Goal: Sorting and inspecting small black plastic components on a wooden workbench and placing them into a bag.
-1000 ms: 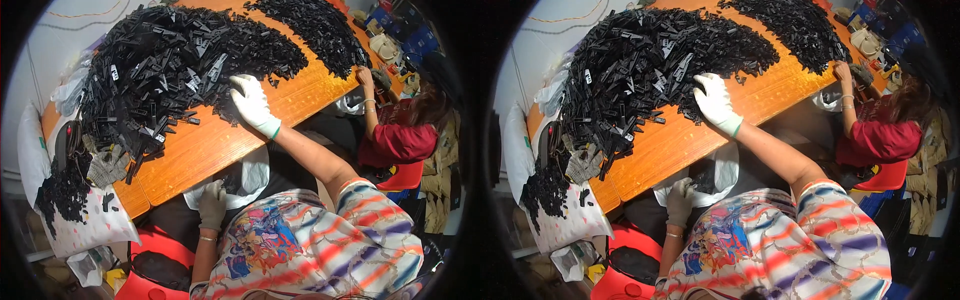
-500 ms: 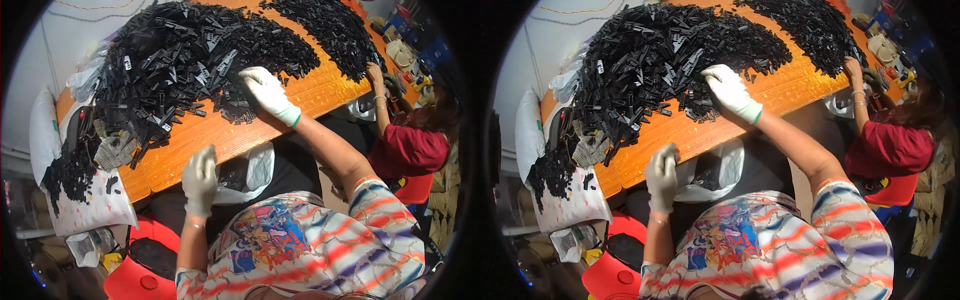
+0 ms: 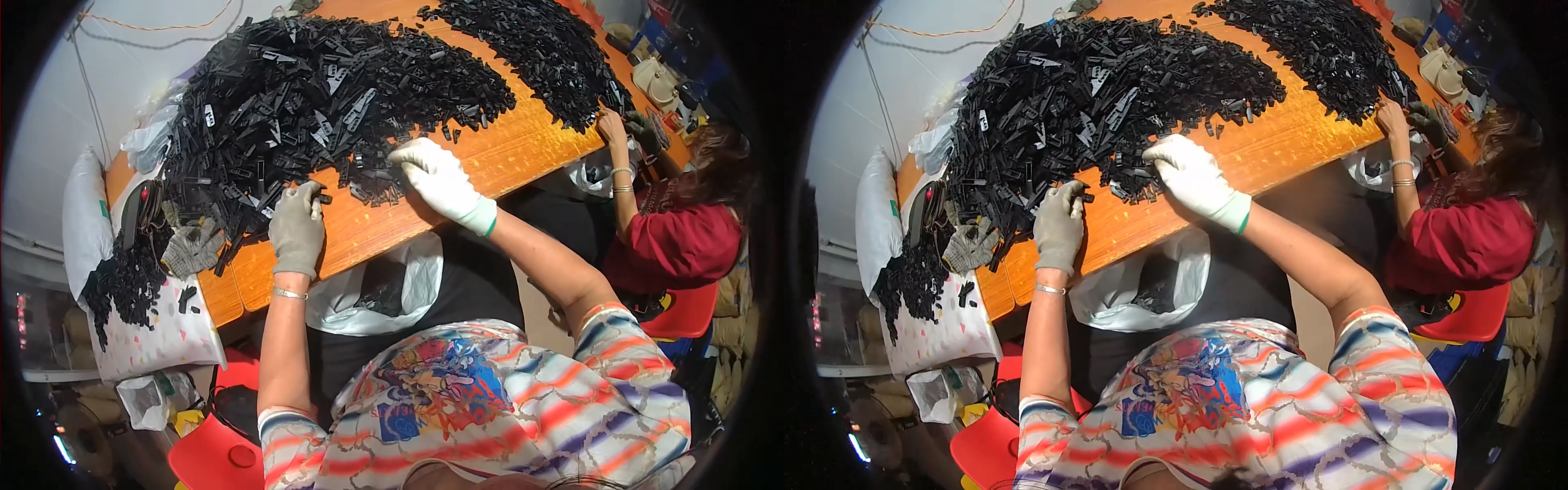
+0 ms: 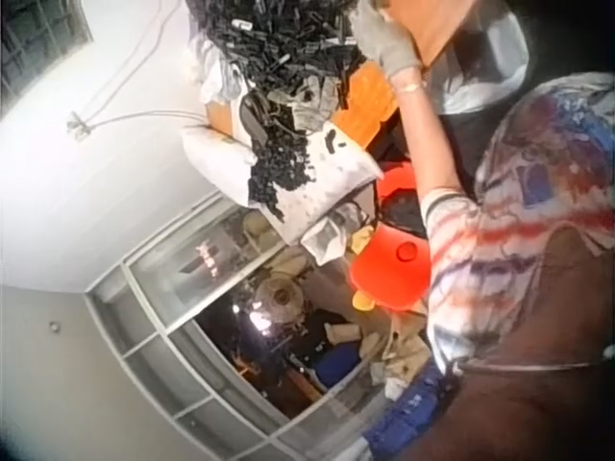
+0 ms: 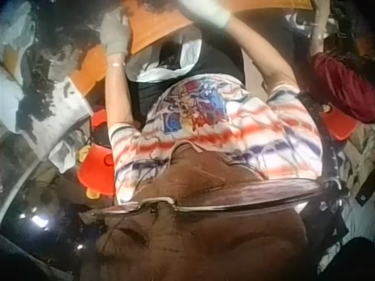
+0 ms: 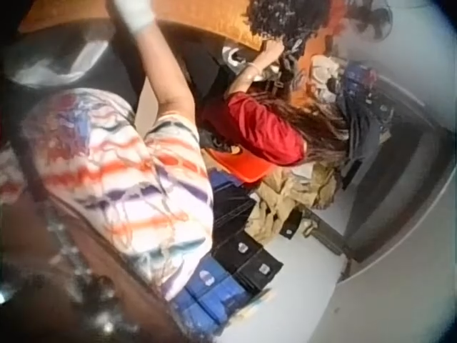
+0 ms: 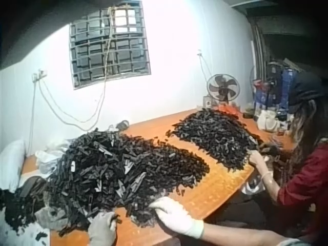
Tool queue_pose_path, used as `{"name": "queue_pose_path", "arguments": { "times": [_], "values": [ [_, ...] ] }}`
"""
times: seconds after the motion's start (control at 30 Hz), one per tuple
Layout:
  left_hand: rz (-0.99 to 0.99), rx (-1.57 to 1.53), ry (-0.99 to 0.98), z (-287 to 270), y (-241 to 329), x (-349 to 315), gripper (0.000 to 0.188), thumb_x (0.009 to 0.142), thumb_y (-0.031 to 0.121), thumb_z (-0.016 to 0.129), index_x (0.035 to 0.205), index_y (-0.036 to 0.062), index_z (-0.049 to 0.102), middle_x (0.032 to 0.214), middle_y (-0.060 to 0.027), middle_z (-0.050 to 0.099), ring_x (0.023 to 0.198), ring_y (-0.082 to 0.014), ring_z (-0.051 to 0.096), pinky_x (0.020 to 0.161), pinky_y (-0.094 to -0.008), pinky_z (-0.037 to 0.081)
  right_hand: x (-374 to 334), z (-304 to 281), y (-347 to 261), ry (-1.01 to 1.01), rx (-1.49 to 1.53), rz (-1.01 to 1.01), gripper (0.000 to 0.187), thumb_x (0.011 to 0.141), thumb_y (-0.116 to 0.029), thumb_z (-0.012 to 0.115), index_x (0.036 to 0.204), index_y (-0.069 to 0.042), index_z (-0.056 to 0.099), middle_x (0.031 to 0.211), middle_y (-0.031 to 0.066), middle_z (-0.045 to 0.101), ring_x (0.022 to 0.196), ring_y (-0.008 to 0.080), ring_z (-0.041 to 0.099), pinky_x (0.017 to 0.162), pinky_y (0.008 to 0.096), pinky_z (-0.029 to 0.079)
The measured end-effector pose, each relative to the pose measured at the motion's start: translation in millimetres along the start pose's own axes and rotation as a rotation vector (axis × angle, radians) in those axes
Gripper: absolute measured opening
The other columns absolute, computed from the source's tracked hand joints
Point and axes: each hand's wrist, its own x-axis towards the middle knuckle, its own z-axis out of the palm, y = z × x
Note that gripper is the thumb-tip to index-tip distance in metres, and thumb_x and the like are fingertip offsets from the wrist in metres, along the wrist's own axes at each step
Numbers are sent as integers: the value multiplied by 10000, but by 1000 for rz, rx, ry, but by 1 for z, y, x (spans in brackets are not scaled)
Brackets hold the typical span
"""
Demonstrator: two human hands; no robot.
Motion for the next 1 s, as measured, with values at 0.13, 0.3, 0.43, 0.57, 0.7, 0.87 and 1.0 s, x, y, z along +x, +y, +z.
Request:
{"name": "queue_pose_path", "arguments": {
  "times": [0.13,0.3,0.43,0.57,0.7,0.87,1.0],
  "values": [
    [39,-25,36,1,-9,-20,170,879,171,595,1039,140,643,989,-106,619,939,-327,591,787,-429,500,-14,0,-23,-196,-194,96,165,853,-201,647,992,-125,693,942,90,653,869,275,651,768,350,518],
    [-3,-37,105,-7,-6,-48,176,830,255,651,941,118,650,953,-100,621,918,-329,577,774,-426,486,-19,19,-23,-250,-338,-55,132,841,-259,636,910,-152,671,833,87,615,728,289,630,636,394,506],
    [-16,-59,118,-9,-5,-57,135,811,202,654,897,99,642,930,-105,621,890,-325,579,764,-427,478,-10,30,-23,-197,-218,-172,150,828,-205,663,963,-143,682,862,77,631,767,276,642,669,368,516],
    [54,-155,184,-2,-22,-61,125,813,157,643,906,74,634,919,-112,623,887,-327,579,757,-426,474,-6,21,-28,-176,-168,-67,160,847,-187,664,989,-121,698,899,81,666,814,271,657,717,346,525],
    [-45,-269,219,3,-25,-64,159,821,142,640,951,53,623,936,-128,632,903,-339,581,781,-432,466,-6,23,-45,-278,-224,122,182,856,-263,658,942,-111,706,887,108,674,809,288,660,721,364,519],
    [-84,-78,171,7,-12,-54,213,848,211,647,1008,70,641,997,-129,634,965,-328,580,823,-417,477,3,42,-56,-413,-412,163,271,850,-308,634,794,-43,624,827,174,643,783,355,640,686,434,501],
    [-152,59,54,-4,2,-50,222,828,226,671,999,86,649,1002,-118,610,990,-313,572,841,-403,483,2,51,-50,-336,-439,56,186,832,-211,609,789,-30,600,800,201,626,768,378,632,671,451,499]
  ]
}}
